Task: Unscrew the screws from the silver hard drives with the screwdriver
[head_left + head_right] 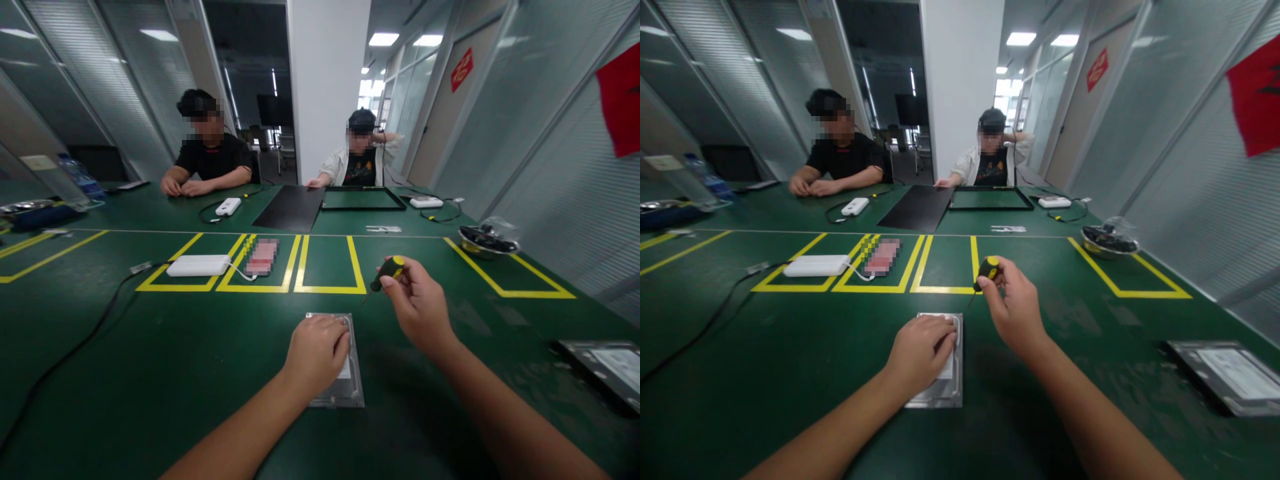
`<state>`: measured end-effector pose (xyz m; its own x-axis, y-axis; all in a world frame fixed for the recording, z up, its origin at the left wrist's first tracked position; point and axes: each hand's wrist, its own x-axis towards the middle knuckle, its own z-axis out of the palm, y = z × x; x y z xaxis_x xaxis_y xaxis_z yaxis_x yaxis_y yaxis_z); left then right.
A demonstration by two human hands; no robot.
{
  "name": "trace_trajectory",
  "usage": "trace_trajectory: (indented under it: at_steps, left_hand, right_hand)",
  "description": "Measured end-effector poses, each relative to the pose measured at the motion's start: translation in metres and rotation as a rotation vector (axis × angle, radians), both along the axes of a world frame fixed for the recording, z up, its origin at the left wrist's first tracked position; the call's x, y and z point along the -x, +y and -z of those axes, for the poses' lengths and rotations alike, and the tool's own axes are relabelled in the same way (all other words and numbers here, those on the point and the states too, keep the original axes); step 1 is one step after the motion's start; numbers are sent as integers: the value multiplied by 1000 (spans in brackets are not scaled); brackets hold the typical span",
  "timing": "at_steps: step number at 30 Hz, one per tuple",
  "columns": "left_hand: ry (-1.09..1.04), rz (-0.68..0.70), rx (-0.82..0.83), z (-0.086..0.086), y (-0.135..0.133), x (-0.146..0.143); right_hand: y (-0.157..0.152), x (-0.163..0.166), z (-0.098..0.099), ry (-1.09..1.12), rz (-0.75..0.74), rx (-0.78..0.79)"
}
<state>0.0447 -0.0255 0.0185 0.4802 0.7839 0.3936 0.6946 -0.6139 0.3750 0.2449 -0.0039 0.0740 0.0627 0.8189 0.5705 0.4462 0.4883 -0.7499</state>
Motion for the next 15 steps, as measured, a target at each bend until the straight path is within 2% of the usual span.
trace_trajectory:
  at_steps: [6,15]
  left_hand:
    - [26,-16,17,-3,-2,-1]
    - [26,-4,14,-3,-3,-1]
  right_hand:
    - [6,11,-2,-193,82,-149]
    - [18,11,18,-244,118,-173]
